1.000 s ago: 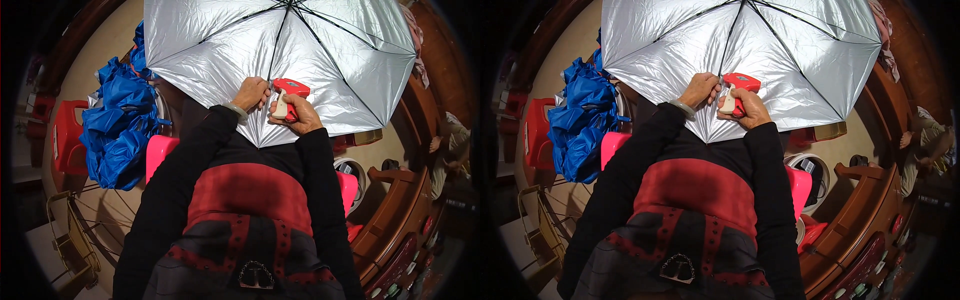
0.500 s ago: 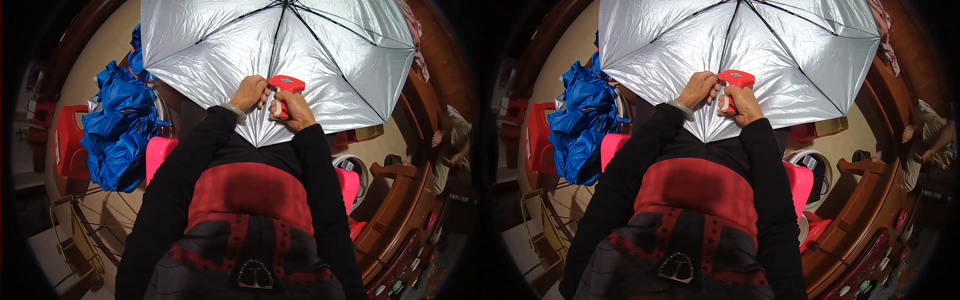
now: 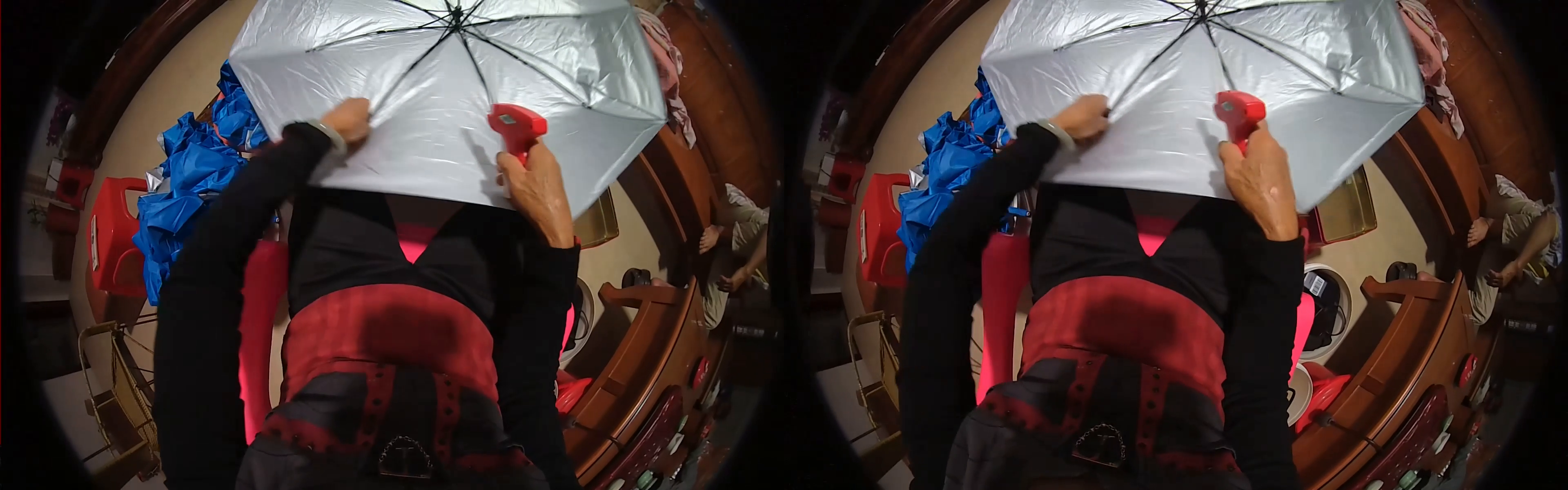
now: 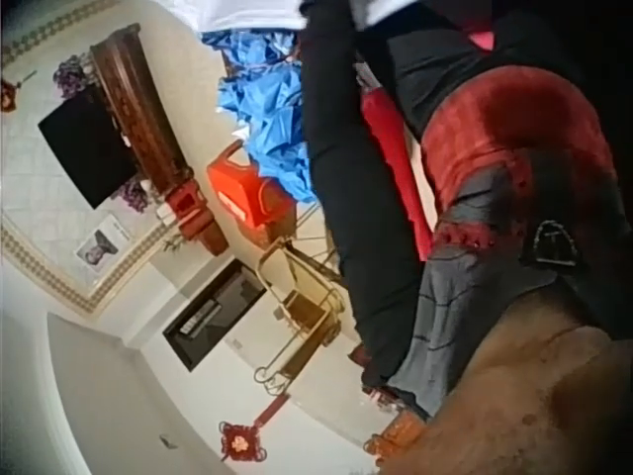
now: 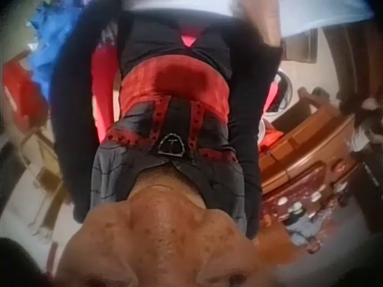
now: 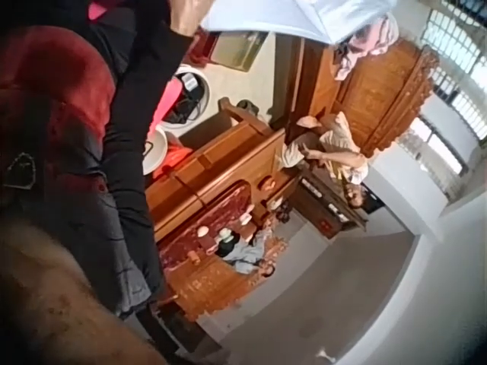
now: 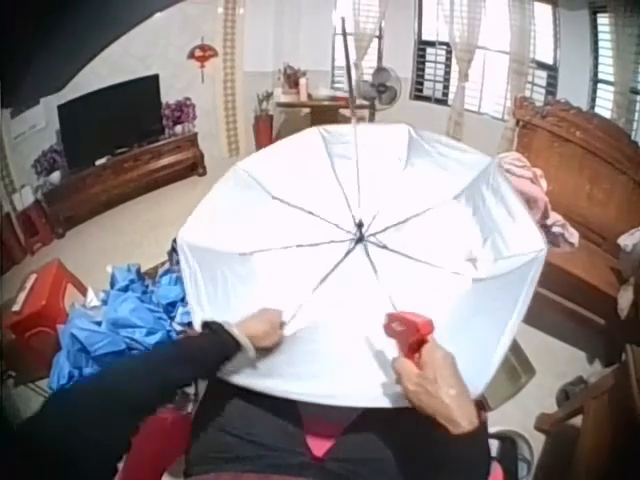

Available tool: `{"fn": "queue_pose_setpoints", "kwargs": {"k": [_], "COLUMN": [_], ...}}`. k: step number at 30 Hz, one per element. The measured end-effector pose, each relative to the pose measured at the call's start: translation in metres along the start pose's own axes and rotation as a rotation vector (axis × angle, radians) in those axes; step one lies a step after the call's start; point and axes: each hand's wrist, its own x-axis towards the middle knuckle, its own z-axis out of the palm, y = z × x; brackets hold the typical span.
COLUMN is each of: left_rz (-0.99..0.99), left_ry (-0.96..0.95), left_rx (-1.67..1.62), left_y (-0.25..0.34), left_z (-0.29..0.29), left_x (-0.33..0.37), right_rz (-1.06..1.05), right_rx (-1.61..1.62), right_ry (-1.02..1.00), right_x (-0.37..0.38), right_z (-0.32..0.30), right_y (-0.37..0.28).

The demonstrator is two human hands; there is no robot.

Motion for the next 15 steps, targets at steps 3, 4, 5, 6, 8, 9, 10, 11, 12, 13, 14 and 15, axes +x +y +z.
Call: {"fn": "queue_pose_setpoints", "kwargs": {"k": [3, 4, 5, 6, 8, 9, 10, 11, 12, 13, 14, 15], "left_rz": [-0.100, -0.099, -0.069, -0.040, 0.026, 0.072, 0.039, 0.014, 0.004, -0.005, -0.007, -0.025], "left_ry": [0.125, 0.127, 0.163, 0.199, 0.158, 0.079, 0.063, 0.046, 0.059, 0.071, 0.073, 0.123], "left_rx": [0.379, 0.377, 0.419, 0.461, 0.409, 0.316, 0.243, 0.169, 0.143, 0.116, 0.117, 0.128], "left_y": [-0.038, -0.034, -0.026, -0.019, -0.004, 0.017, 0.041, 0.070, 0.098, 0.119, 0.126, 0.127], "left_z": [-0.044, -0.050, -0.055, -0.059, -0.052, -0.038, -0.021, -0.005, 0.006, 0.013, 0.018, 0.027], "left_x": [0.001, 0.000, 0.002, 0.004, 0.000, 0.000, -0.001, -0.002, -0.006, -0.009, -0.011, -0.012], "right_rz": [-0.017, -0.028, -0.024, -0.008, 0.013, 0.011, 0.093, 0.180, 0.270, 0.277, 0.345, 0.413], "right_rx": [0.002, -0.003, 0.001, 0.014, 0.038, 0.038, 0.111, 0.180, 0.248, 0.244, 0.398, 0.548], "right_ry": [0.018, 0.028, 0.038, 0.020, -0.034, -0.037, -0.096, -0.149, -0.201, -0.195, -0.193, -0.193], "right_x": [0.004, 0.005, 0.005, 0.003, 0.004, 0.005, 0.007, 0.008, 0.008, 0.008, 0.006, 0.006], "right_z": [-0.001, -0.001, 0.001, 0.011, 0.030, 0.034, 0.038, 0.039, 0.039, 0.041, 0.045, 0.051], "right_y": [0.003, 0.002, 0.007, 0.015, 0.020, 0.016, 0.012, 0.008, 0.008, 0.010, 0.010, 0.012]}}
